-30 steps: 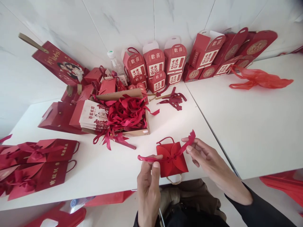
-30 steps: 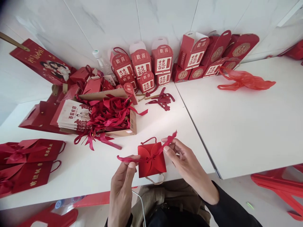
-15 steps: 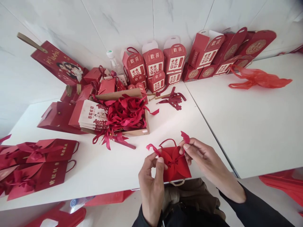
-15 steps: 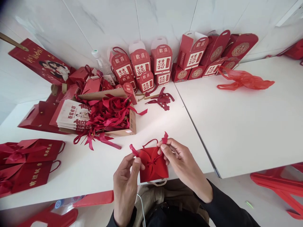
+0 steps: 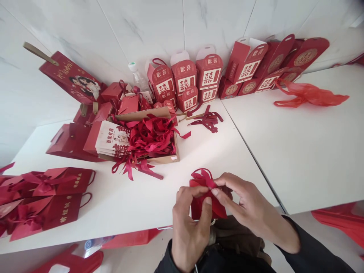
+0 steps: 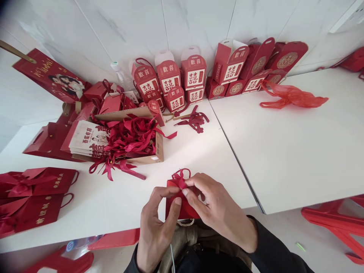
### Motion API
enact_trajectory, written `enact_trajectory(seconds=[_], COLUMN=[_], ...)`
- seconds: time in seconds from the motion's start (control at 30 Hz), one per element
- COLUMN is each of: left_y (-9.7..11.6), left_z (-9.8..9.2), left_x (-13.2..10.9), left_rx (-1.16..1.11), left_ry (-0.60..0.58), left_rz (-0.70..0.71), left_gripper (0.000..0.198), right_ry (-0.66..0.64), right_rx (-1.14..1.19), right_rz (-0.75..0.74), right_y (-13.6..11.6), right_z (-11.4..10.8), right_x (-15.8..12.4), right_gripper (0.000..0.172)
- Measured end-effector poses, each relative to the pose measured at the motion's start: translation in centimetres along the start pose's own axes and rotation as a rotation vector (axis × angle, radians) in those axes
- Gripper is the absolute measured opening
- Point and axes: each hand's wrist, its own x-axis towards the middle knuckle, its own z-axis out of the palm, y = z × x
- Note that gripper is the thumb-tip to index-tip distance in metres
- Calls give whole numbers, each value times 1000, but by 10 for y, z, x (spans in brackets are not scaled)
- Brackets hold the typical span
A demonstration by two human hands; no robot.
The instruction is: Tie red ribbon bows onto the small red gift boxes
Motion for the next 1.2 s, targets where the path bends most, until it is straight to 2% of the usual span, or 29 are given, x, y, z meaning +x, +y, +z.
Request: enact_trajectory(seconds=[0.1, 0.2, 0.23, 0.4, 0.47, 0.57, 0.67, 0.77, 0.9, 1.0, 1.2], left_y=[-3, -4, -4, -5, -8, -17, -28, -35, -35, -35, -38], left_z=[-3, -6, -6, -5, -2, 3, 7, 7, 8, 9, 13], left_x=[-1, 1, 1, -1, -4, -14, -24, -29, -28, -27, -28], left_rx=[23, 51, 28, -231, -256, -131, 63, 184, 189, 172, 148], left_ry=[-35, -57, -40, 122, 179, 222, 132, 16, 11, 3, 27], left_rz=[9, 16, -2, -200, -221, -100, 108, 116, 73, 62, 53], left_gripper=[34, 11, 6, 20, 21, 16, 50, 65, 62, 62, 57], right_ry=[23, 47, 63, 149, 152, 139, 176, 172, 68, 61, 63], right_rx=[-1, 25, 45, 154, 164, 119, -13, -128, -221, -280, -329], right_rz=[-6, -13, 7, 160, 194, 237, 253, 189, -14, -95, -119], right_y=[-2, -2, -2, 0, 3, 12, 20, 20, 15, 14, 14], right_z=[-2, -1, -1, -1, -1, 1, 2, 3, 10, 19, 26], right_x=[1, 0, 0, -2, -3, -6, -12, -18, -19, -15, -13], right_gripper=[22, 22, 23, 33, 37, 41, 38, 25, 9, 12, 14])
